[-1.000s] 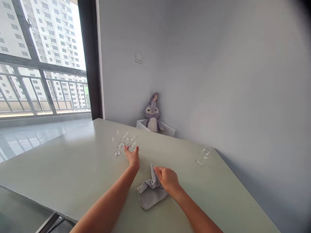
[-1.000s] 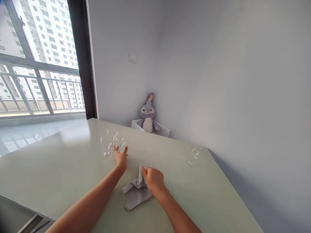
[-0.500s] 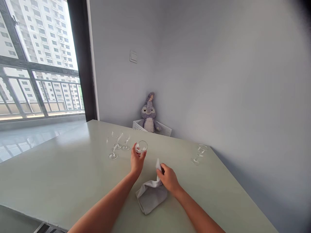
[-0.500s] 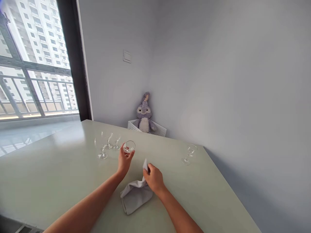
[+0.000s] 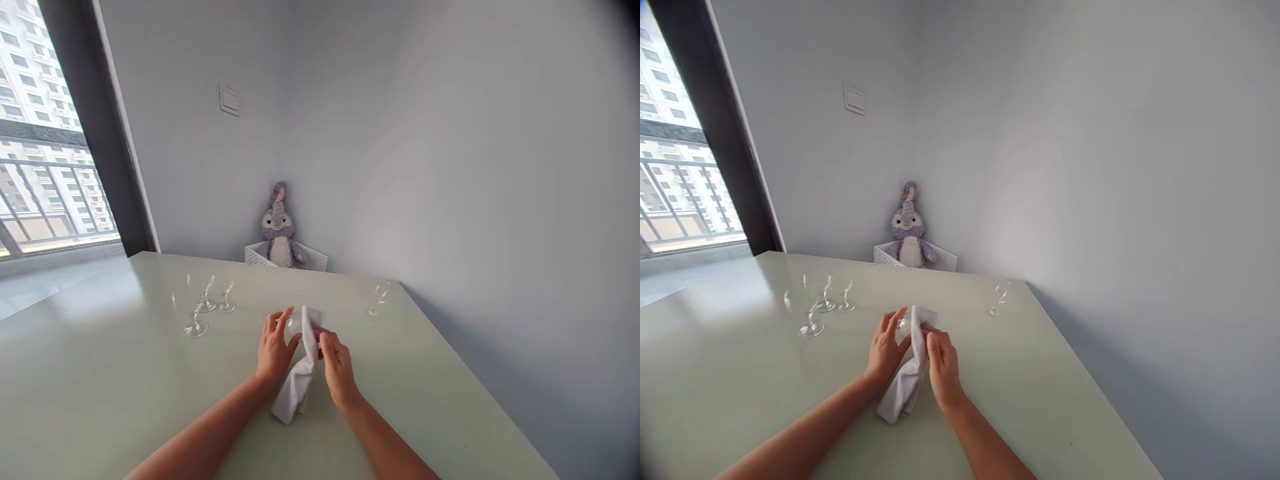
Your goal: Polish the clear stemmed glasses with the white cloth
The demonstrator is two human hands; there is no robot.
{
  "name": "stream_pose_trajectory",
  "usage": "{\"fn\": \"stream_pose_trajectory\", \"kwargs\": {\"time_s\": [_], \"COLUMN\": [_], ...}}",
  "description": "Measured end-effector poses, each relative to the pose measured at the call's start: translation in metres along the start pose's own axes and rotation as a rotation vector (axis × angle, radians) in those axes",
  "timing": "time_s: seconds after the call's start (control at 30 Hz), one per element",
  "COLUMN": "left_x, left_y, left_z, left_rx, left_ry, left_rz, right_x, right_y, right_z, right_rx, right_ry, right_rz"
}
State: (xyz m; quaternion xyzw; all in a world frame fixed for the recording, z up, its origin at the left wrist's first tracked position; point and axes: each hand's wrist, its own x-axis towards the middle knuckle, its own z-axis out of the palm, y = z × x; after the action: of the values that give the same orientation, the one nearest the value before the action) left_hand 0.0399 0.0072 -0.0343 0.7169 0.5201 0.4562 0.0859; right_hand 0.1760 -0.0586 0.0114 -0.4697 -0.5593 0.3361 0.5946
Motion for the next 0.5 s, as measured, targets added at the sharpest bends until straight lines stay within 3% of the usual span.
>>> {"fn": "stream_pose_trajectory", "kwargs": {"time_s": [0.1, 0.27, 0.37, 0.5], "left_x": [0.001, 0.0, -0.002, -0.004], "left_y": [0.0, 0.007, 0.015, 0.018], "left_z": [-0.002, -0.007, -0.01, -0.008], "left_rx": [0.021, 0.065, 0.053, -0.111], "left_ry": [-0.002, -0.051, -0.116, -0.14], "left_rz": [-0.009, 0.079, 0.165, 0.202], "right_x": [-0.003, -0.004, -0.004, 0.0], "right_y": [0.0, 0.015, 0.025, 0.031], "right_z": [0.003, 0.001, 0.003, 0.006], "right_rx": [-0.132, 0.005, 0.091, 0.268], "right_ry": [-0.165, -0.404, -0.375, -0.163], "right_rz": [-0.078, 0.193, 0.209, 0.255]}}
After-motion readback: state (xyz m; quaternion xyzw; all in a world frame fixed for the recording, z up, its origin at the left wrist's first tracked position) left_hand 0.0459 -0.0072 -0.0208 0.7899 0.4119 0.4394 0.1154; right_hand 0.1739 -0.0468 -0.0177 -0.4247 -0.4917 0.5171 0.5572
